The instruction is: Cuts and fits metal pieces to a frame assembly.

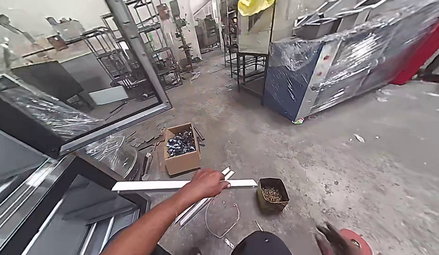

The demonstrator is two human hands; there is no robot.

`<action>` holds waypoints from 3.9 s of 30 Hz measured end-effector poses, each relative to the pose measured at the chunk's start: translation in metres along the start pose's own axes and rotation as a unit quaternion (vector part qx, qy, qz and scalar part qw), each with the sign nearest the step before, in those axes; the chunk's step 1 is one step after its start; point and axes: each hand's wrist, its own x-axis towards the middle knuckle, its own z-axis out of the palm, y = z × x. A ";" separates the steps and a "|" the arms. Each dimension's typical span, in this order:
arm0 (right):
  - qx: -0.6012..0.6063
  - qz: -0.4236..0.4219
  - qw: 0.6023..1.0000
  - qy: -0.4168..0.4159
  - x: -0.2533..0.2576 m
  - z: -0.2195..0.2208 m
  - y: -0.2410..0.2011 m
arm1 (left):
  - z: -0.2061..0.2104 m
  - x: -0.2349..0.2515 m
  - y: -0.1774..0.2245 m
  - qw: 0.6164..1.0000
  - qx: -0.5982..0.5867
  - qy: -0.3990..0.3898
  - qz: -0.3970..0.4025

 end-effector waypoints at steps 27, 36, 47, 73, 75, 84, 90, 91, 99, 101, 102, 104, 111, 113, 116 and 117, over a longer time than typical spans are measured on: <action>0.156 -0.265 0.904 -0.297 0.091 0.302 -0.394 | -0.160 -0.321 -0.098 0.606 0.013 0.795 -0.022; 0.231 -0.314 0.868 -0.306 0.108 0.423 -0.521 | -0.260 -0.345 -0.223 0.669 -0.153 0.725 -0.066; 0.209 -0.347 0.859 -0.314 0.111 0.536 -0.593 | -0.288 -0.371 -0.325 0.626 -0.138 0.762 -0.088; 0.181 -0.402 0.875 -0.199 0.098 0.588 -0.576 | -0.268 -0.339 -0.385 0.565 -0.066 0.812 -0.128; 0.189 -0.406 0.872 -0.197 0.097 0.590 -0.574 | -0.266 -0.339 -0.384 0.565 -0.066 0.811 -0.137; 0.199 -0.393 0.874 -0.204 0.098 0.594 -0.572 | -0.268 -0.338 -0.381 0.557 -0.086 0.809 -0.168; 0.252 -0.377 0.837 -0.307 0.039 0.568 -0.475 | -0.270 -0.340 -0.376 0.557 -0.113 0.806 -0.168; 0.238 -0.385 0.836 -0.309 0.025 0.564 -0.453 | -0.270 -0.341 -0.376 0.554 -0.115 0.807 -0.169; 0.096 -0.403 0.897 -0.153 0.036 0.570 -0.451 | -0.272 -0.340 -0.376 0.551 -0.111 0.809 -0.174; 0.078 -0.408 0.904 -0.101 0.043 0.580 -0.464 | -0.272 -0.341 -0.375 0.553 -0.106 0.806 -0.182; 0.068 -0.406 0.907 -0.086 0.043 0.586 -0.469 | -0.272 -0.341 -0.374 0.553 -0.105 0.806 -0.184; 0.056 -0.396 0.914 -0.075 0.042 0.597 -0.478 | -0.272 -0.339 -0.373 0.550 -0.098 0.808 -0.188; 0.075 -0.369 0.924 -0.066 0.030 0.611 -0.483 | -0.272 -0.340 -0.372 0.559 -0.086 0.801 -0.195; 0.081 -0.373 0.922 -0.064 0.031 0.611 -0.481 | -0.272 -0.341 -0.372 0.561 -0.081 0.801 -0.192; 0.083 -0.372 0.922 -0.064 0.031 0.611 -0.480 | -0.271 -0.339 -0.374 0.563 -0.068 0.802 -0.188; 0.086 -0.373 0.922 -0.064 0.031 0.611 -0.480 | -0.271 -0.339 -0.374 0.562 -0.064 0.803 -0.188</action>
